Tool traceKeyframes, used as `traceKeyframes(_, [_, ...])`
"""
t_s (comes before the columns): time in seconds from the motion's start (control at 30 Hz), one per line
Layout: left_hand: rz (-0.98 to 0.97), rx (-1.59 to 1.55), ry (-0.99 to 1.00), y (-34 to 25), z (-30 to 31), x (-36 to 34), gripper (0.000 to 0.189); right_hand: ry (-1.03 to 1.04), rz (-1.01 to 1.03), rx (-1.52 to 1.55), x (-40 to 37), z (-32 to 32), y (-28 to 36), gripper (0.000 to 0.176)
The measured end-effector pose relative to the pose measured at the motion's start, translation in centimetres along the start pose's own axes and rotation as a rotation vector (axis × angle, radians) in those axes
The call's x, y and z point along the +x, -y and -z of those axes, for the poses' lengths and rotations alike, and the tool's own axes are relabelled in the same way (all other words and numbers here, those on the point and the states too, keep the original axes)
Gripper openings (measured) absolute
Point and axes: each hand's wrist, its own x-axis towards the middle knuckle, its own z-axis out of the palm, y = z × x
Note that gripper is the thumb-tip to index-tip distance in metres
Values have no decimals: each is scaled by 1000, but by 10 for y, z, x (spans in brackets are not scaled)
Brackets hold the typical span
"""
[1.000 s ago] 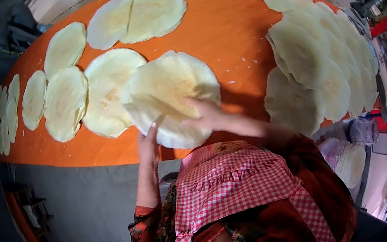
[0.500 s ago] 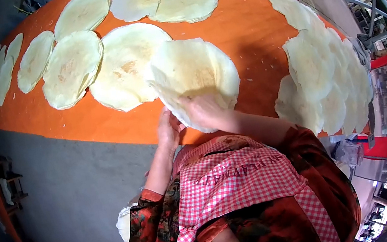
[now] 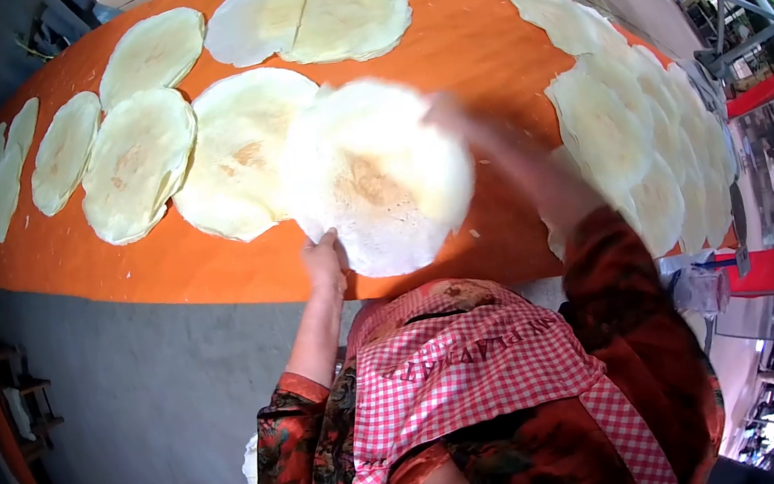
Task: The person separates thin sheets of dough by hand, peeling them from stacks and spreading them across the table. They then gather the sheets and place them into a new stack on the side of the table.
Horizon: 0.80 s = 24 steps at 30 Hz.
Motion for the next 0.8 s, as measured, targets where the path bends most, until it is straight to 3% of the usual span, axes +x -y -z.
traceKeyframes(0.03, [-32,5,-27,-3,2,-4,15,158,-92,-96,-7,83,43,22])
traceKeyframes(0.07, [28,37,-1,5,15,8,16,241,223,378,-17,139,55,18])
traceKeyframes(0.1, [87,70,23,14,26,17,16,21,-68,-235,0,180,69,20])
traceKeyframes(0.13, [83,91,30,13,24,10,16,-28,-4,-544,1,221,85,21])
traceKeyframes(0.17, [76,111,36,7,20,1,16,-140,65,-563,21,251,61,23])
traceKeyframes(0.2, [71,131,40,5,15,-5,17,-171,31,-592,7,275,95,26])
traceKeyframes(0.27, [-4,54,-16,12,5,-9,13,-226,113,-690,23,307,102,24])
traceKeyframes(0.33, [-31,6,-65,14,3,-13,12,-412,269,-893,63,344,74,22])
traceKeyframes(0.4, [-15,-3,-96,10,5,-16,13,-520,159,-812,27,349,118,19])
traceKeyframes(0.47, [39,6,0,2,6,-21,16,-555,89,-797,-12,337,180,22])
traceKeyframes(0.53, [32,-144,93,-9,-8,-40,25,-418,88,-1059,-48,301,224,21])
traceKeyframes(0.57, [26,-153,112,-18,-23,-52,26,-327,159,-754,-51,270,209,21])
traceKeyframes(0.6, [18,-166,130,-27,-37,-63,27,-305,198,-829,-78,235,228,21])
traceKeyframes(0.63, [9,-182,146,-34,-47,-70,28,-420,557,-652,-58,200,177,27])
traceKeyframes(0.8, [82,-57,262,-44,-75,-87,28,-127,387,-801,-193,41,214,21])
